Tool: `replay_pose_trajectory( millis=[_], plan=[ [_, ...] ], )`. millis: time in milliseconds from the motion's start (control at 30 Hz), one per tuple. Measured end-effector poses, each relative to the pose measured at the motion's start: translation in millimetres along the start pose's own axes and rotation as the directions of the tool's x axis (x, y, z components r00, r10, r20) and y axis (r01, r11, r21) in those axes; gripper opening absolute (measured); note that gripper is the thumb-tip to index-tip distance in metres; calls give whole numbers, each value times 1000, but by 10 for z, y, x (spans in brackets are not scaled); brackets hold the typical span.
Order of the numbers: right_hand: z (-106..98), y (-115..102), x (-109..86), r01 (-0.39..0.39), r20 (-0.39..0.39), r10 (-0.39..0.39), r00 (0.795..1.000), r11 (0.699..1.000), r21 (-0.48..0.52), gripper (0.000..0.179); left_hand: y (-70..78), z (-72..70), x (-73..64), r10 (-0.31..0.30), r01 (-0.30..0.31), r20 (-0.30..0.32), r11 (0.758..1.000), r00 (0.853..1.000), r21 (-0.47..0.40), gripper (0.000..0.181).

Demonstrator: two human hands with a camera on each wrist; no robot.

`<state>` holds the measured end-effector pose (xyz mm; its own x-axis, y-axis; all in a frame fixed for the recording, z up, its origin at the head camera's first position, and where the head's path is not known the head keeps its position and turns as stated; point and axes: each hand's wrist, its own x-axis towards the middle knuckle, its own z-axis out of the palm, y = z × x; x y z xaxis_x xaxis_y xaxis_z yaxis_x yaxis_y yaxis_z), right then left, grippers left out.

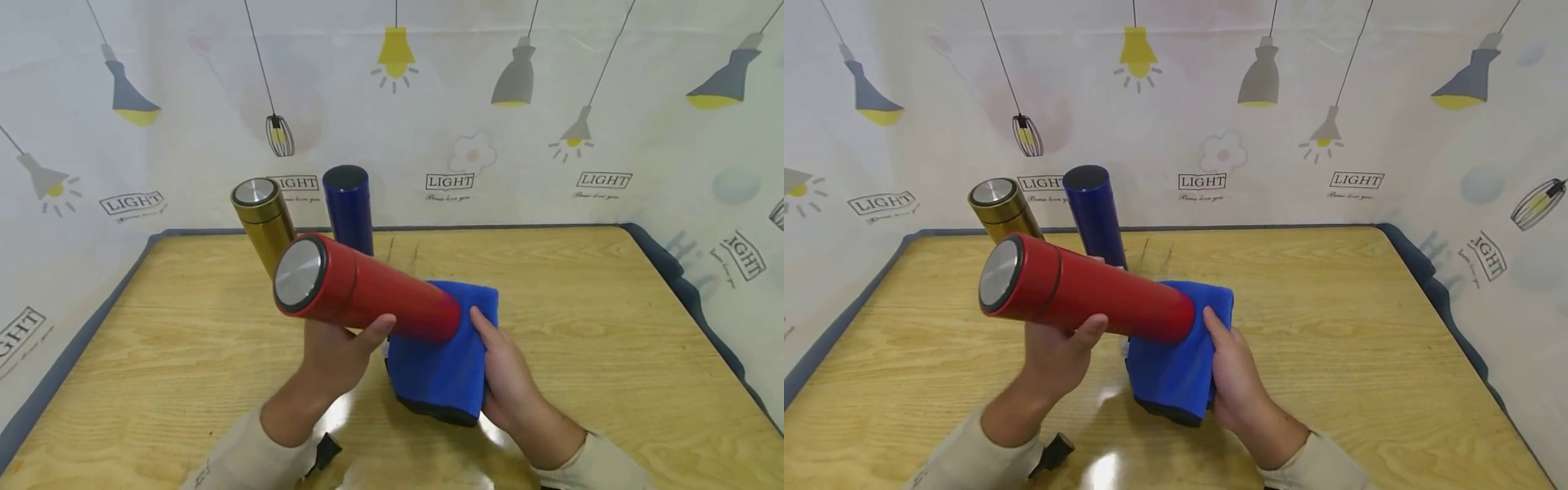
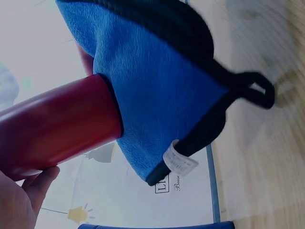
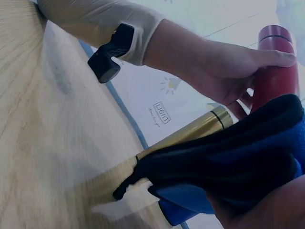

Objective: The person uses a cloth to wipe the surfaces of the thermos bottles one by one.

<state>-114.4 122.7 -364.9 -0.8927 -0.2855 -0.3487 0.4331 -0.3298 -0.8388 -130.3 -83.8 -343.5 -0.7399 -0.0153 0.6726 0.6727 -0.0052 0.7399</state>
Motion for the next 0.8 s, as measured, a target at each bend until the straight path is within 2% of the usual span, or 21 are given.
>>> replay_pose_trajectory(
  millis=[167,267,500,667,800],
  plan=[
    [-46,-7,18,-31,29,32,999,999,-31,42,-3,15,9,31,-31,2,999,1000,8,79],
    [-131,-17,-1,-65,39,68,997,996,-56,42,-28,21,9,20,-19,-8,1000,1000,15,78],
    [-487,-6,-180,-162,-7,162,987,986,-45,52,-140,51,14,-116,116,5,992,993,59,68],
    [-635,50,-279,-206,106,207,973,978,-18,45,-285,42,93,-192,181,57,970,980,160,71],
    [-650,91,-350,-227,190,227,955,974,-20,40,-465,62,258,-261,219,133,939,956,267,82]
  ],
)
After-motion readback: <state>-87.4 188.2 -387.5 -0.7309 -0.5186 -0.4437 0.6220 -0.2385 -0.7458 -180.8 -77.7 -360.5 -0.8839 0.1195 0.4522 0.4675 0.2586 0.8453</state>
